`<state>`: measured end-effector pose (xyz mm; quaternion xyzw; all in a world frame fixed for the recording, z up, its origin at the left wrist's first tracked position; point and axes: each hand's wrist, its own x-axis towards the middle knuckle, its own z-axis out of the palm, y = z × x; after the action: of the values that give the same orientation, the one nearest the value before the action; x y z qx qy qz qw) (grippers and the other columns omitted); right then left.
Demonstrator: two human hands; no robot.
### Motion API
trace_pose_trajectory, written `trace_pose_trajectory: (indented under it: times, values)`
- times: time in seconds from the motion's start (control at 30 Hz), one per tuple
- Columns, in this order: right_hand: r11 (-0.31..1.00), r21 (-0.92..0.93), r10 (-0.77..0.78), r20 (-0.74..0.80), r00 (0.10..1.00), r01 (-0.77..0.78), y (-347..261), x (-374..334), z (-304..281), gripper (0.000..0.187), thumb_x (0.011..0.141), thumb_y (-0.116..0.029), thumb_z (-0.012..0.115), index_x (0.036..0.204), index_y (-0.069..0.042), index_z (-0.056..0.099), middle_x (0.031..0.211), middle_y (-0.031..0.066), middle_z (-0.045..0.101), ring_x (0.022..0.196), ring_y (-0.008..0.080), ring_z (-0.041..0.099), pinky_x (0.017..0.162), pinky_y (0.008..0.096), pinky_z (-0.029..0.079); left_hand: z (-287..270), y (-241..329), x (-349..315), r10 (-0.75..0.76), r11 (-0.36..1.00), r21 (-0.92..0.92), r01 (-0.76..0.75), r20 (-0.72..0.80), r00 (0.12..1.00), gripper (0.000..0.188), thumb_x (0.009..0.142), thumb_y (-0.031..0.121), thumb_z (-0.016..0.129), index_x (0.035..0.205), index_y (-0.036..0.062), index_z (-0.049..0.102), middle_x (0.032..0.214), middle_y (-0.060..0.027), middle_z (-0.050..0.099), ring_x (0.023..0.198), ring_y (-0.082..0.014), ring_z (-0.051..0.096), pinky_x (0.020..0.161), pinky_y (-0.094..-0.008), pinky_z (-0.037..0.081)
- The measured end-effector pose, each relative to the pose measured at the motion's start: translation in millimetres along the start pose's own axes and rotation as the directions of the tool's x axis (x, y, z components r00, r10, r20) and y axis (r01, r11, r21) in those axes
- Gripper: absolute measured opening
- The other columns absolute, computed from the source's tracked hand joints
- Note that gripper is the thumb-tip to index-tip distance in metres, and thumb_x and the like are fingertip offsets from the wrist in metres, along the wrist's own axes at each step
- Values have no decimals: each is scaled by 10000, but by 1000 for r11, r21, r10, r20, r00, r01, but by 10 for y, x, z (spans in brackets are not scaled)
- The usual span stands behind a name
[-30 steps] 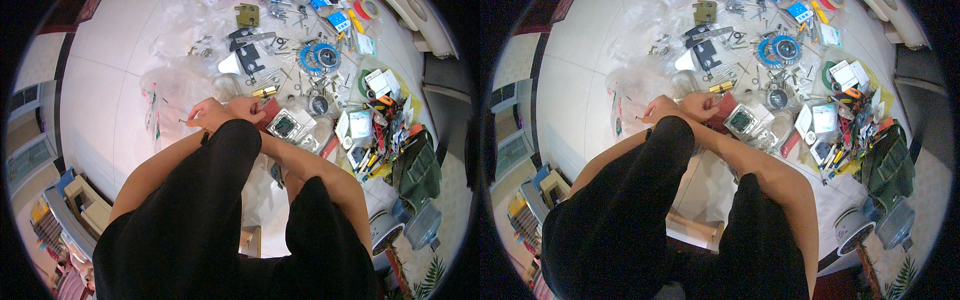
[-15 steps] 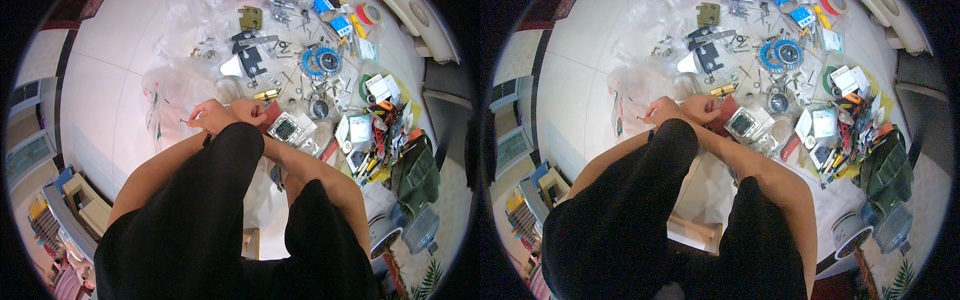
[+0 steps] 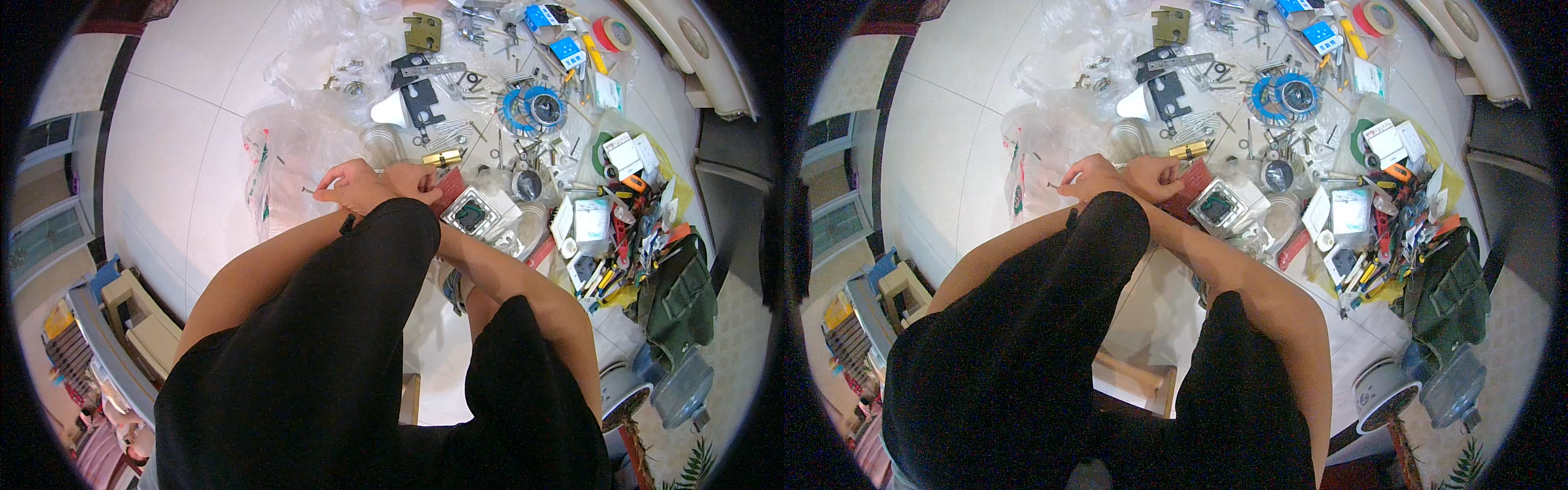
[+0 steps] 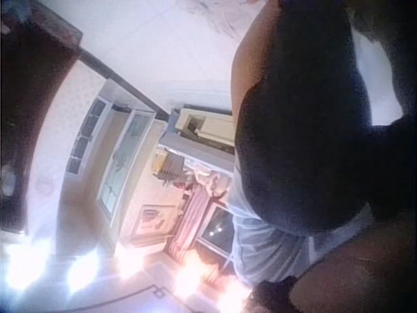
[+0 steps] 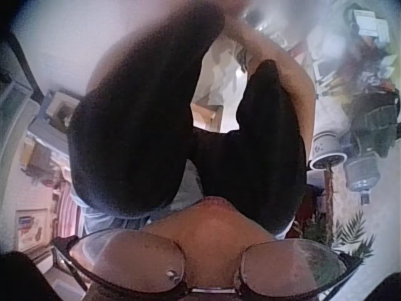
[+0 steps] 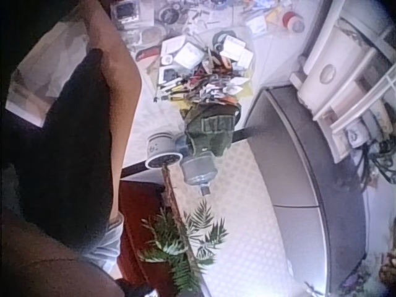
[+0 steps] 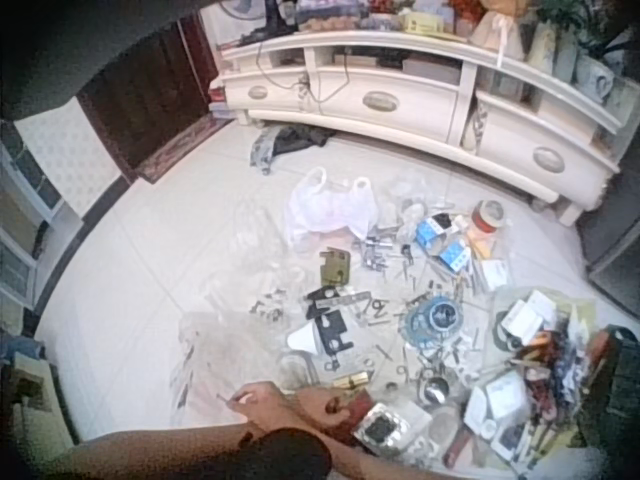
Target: The person assembles various small metal and plastic mechanical components by hand, including gears, locks, and screws, while sitting on the floor surrounded by parts.
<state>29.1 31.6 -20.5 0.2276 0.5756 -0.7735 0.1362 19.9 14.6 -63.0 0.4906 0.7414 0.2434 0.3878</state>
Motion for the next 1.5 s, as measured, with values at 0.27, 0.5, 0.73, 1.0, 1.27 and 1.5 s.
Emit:
trace_pose_trajectory:
  times: [0.27, 0.5, 0.73, 1.0, 1.27, 1.5]
  values:
    - [997, 40, 60, -6, 998, -60, -52, -40, 2, 203, 739, -164, 724, 877, -17, 696, 725, 132, 677, 548, 180, 653, 541, 293, 526, 19, -44, 5, 5, 1000, 11, -4, -2, 1000, 247, 719, 315, 676, 726, 96, 564, 570, -63, 583, 519, -222, 583, 514, -352, 445]
    - [999, -47, 0, -42, 999, -2, -35, 3, -11, 215, 719, -203, 730, 846, -32, 702, 690, 124, 678, 546, 192, 655, 585, 299, 533, 13, -37, 21, 18, 1000, 1, -18, 1, 1000, 243, 716, 315, 680, 731, 99, 570, 567, -52, 582, 520, -215, 586, 510, -350, 449]
    - [998, -57, -21, -82, 996, 17, -15, 22, -7, 191, 705, -210, 729, 810, -51, 720, 663, 123, 671, 555, 193, 653, 606, 293, 534, 32, -116, 47, 37, 999, -37, -37, 8, 999, 250, 723, 321, 685, 739, 99, 572, 606, -67, 599, 548, -218, 595, 526, -356, 455]
    - [999, -20, 31, -23, 999, -32, -101, -32, -14, 270, 782, -205, 715, 933, 13, 664, 618, 85, 615, 498, 132, 549, 435, 267, 393, -52, -42, 18, -6, 998, -55, 11, 101, 995, 242, 740, 306, 679, 768, 91, 573, 633, -83, 599, 576, -235, 594, 551, -357, 457]
    - [999, 30, 24, -14, 1000, -23, -33, 42, 8, 247, 785, -191, 715, 916, 13, 666, 602, 68, 608, 490, 118, 531, 433, 259, 380, -14, -67, 25, 27, 998, -50, -25, 34, 999, 237, 727, 313, 678, 764, 103, 574, 636, -74, 605, 569, -235, 594, 545, -352, 458]
    - [999, -18, -28, -55, 998, 27, -29, 60, 43, 218, 781, -185, 718, 880, 4, 672, 582, 42, 598, 459, 98, 500, 416, 249, 357, -10, -97, 5, 27, 999, -42, -26, 18, 999, 236, 727, 317, 673, 767, 106, 577, 648, -76, 617, 594, -244, 616, 554, -357, 470]
